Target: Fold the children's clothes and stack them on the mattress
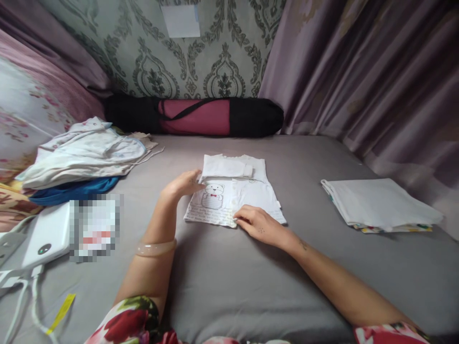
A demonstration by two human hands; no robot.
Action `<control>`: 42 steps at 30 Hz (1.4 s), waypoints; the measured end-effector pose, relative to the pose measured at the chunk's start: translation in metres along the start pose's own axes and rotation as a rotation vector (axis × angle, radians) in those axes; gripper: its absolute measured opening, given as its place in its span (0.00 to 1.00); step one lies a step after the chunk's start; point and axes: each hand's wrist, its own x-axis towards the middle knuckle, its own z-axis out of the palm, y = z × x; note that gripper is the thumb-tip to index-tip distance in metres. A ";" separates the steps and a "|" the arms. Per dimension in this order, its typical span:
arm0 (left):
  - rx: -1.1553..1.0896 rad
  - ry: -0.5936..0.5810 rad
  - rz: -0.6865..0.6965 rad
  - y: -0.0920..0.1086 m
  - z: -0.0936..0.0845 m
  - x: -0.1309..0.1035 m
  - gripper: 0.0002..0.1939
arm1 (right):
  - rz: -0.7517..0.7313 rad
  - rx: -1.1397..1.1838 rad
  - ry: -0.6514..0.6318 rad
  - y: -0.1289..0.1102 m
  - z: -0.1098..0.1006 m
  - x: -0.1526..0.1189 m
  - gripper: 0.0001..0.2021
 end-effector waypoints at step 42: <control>0.169 0.339 0.002 0.051 0.060 0.015 0.26 | 0.468 -0.212 0.272 0.131 -0.072 0.130 0.13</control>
